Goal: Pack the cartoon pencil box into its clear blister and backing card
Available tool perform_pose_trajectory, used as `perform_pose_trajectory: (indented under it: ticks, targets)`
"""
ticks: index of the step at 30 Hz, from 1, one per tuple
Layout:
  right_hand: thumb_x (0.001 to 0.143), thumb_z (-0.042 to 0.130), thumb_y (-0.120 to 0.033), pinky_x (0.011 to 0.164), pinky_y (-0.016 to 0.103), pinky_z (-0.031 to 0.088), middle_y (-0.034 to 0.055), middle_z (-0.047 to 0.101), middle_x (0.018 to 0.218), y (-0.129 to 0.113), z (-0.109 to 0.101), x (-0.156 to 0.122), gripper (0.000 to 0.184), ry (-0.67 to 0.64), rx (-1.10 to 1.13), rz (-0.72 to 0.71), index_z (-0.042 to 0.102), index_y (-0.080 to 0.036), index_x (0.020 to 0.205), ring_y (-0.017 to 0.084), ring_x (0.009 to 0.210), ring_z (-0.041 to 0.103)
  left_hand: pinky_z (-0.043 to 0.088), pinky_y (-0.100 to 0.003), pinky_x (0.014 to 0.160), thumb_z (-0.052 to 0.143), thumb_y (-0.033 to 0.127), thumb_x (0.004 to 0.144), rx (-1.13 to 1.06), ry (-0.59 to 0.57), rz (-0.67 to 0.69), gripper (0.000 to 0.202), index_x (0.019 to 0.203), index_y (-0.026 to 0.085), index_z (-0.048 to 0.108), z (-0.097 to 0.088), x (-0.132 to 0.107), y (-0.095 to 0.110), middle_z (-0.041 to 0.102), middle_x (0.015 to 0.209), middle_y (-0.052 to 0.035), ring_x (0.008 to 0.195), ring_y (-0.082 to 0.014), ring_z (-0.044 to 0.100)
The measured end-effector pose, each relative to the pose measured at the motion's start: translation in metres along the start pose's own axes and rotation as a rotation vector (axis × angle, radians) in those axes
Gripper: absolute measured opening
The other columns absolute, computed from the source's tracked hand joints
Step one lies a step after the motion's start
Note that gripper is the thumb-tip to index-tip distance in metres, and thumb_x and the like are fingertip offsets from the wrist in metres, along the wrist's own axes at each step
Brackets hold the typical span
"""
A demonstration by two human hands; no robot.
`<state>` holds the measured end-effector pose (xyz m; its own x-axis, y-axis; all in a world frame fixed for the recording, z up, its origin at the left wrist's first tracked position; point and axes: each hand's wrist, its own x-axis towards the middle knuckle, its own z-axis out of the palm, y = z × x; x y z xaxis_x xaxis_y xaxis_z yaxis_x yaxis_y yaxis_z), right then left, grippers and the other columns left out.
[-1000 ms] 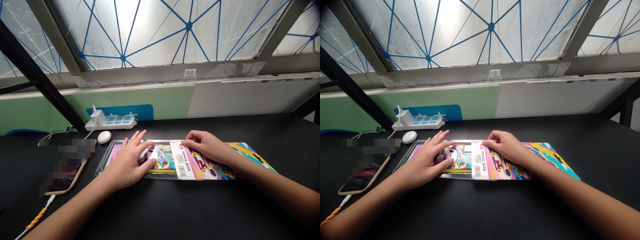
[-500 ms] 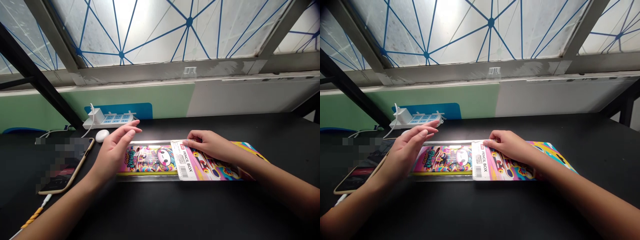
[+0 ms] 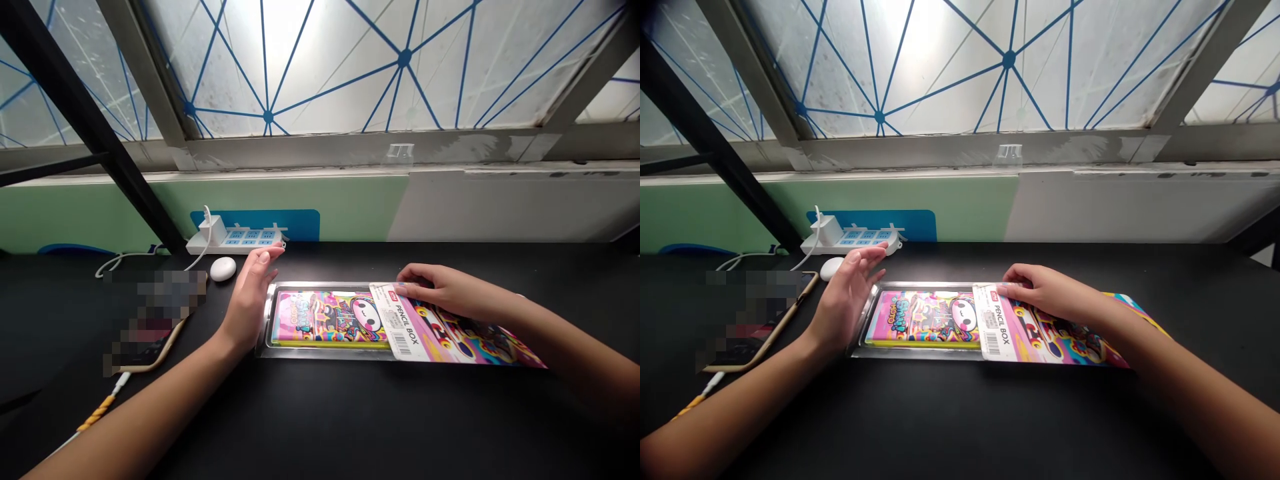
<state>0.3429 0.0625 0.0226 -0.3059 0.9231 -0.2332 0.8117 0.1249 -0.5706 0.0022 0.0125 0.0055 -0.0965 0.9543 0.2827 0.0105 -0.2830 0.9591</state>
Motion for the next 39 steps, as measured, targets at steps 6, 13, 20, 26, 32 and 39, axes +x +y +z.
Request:
perform_pose_trajectory:
  ticks: [6,13,20,26,32,39]
  targets:
    - [0.081,0.059,-0.074,0.083,0.039,0.055,0.0086,0.075,0.114,-0.016,0.012,0.010,0.059,0.101,-0.119,-0.042,0.069,-0.026,0.115,0.030,0.100,0.069,0.038,-0.048,0.116,0.031,0.052,0.104,0.006,0.013,0.015,0.040,0.116,0.028,0.060,0.000,0.000,0.002,0.057,0.150,-0.0052,0.146,-0.0255,0.046]
    - [0.088,0.057,-0.066,0.097,0.046,0.049,0.0146,0.066,0.133,-0.074,0.031,0.032,0.058,0.037,-0.300,-0.151,0.065,-0.024,0.127,0.036,0.116,0.065,0.034,-0.048,0.119,0.031,0.052,0.105,-0.092,0.033,0.012,0.038,0.114,0.028,0.059,-0.001,0.001,-0.001,0.057,0.148,-0.0058,0.146,-0.0246,0.045]
    - [0.098,0.049,-0.059,0.101,0.050,0.043,0.0169,0.066,0.130,-0.157,0.070,0.053,0.048,-0.067,-0.399,-0.281,0.070,-0.022,0.120,0.038,0.120,0.061,0.032,-0.048,0.120,0.033,0.055,0.104,-0.130,0.039,-0.015,0.038,0.120,0.028,0.054,-0.001,0.004,-0.003,0.056,0.149,-0.0071,0.147,-0.0249,0.044]
    - [0.088,0.063,-0.063,0.103,0.049,0.044,0.0124,0.066,0.134,-0.150,0.056,0.035,0.053,-0.075,-0.304,-0.263,0.069,-0.025,0.124,0.036,0.115,0.065,0.032,-0.046,0.120,0.052,0.030,0.095,-0.215,0.078,-0.150,0.022,0.116,0.025,0.054,-0.004,0.009,-0.004,0.055,0.149,-0.0089,0.146,-0.0232,0.045]
    - [0.084,0.059,-0.072,0.101,0.052,0.048,0.0109,0.066,0.135,-0.037,0.021,-0.001,0.058,0.155,-0.062,-0.106,0.068,-0.028,0.121,0.039,0.120,0.063,0.031,-0.049,0.121,0.053,0.023,0.089,-0.220,0.093,-0.218,0.026,0.115,0.023,0.056,-0.004,0.010,-0.006,0.056,0.148,-0.0120,0.145,-0.0257,0.046]
    - [0.090,0.041,-0.079,0.088,0.042,0.059,0.0100,0.074,0.116,0.019,0.020,-0.006,0.060,0.308,0.310,-0.050,0.066,-0.027,0.108,0.032,0.111,0.070,0.033,-0.048,0.120,0.055,-0.001,0.059,-0.207,0.054,-0.219,0.064,0.117,0.027,0.060,-0.005,0.011,-0.012,0.061,0.145,-0.0071,0.144,-0.0266,0.047]
